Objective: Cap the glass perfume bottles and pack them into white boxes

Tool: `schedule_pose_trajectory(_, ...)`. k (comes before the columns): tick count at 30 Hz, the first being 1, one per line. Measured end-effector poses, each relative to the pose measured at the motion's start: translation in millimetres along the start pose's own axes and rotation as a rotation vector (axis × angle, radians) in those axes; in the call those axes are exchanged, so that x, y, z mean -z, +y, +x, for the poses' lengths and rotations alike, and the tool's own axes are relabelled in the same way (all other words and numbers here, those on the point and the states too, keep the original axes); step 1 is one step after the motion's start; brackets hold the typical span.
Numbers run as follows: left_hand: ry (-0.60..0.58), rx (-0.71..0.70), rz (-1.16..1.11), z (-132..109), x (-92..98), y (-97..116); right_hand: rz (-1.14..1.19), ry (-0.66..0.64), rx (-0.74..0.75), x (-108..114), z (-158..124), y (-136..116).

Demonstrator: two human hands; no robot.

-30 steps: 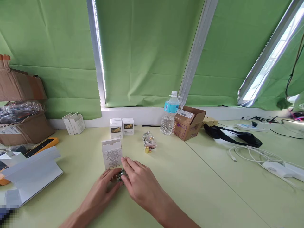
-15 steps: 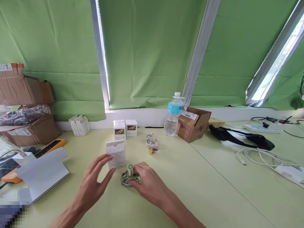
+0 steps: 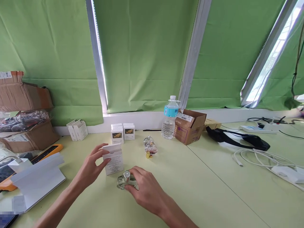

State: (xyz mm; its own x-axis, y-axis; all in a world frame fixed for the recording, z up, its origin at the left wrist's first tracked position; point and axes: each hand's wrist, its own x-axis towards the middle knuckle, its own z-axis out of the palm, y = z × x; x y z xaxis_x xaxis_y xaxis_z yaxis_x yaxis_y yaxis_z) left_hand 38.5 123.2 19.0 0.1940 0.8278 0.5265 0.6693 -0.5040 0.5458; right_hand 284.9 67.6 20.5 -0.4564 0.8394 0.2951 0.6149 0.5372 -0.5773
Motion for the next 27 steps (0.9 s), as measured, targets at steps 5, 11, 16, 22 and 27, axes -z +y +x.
schedule_pose_trajectory(5, -0.005, -0.123, -0.078, -18.8, -12.5, 7.8, 0.136, 0.121, 0.289, 7.3, -8.1, -9.5)
schedule_pose_trajectory(11, -0.104, -0.271, -0.057, -36.0, -22.8, 18.1, 0.152, 0.285, 0.436, 6.5, -5.9, -9.4)
schedule_pose_trajectory(16, -0.066, -0.304, -0.042, -42.3, -29.8, 18.2, 0.067, 0.391, 0.372, 3.7, 0.4, 3.7)
schedule_pose_trajectory(22, -0.021, -0.317, -0.019, -46.6, -34.4, 15.4, -0.023, 0.366, 0.365, 5.4, 0.1, 10.6)
schedule_pose_trajectory(27, -0.015, -0.206, -0.091, -50.1, -38.0, 10.6, -0.079, 0.316, 0.353, 5.4, 0.4, 9.9)
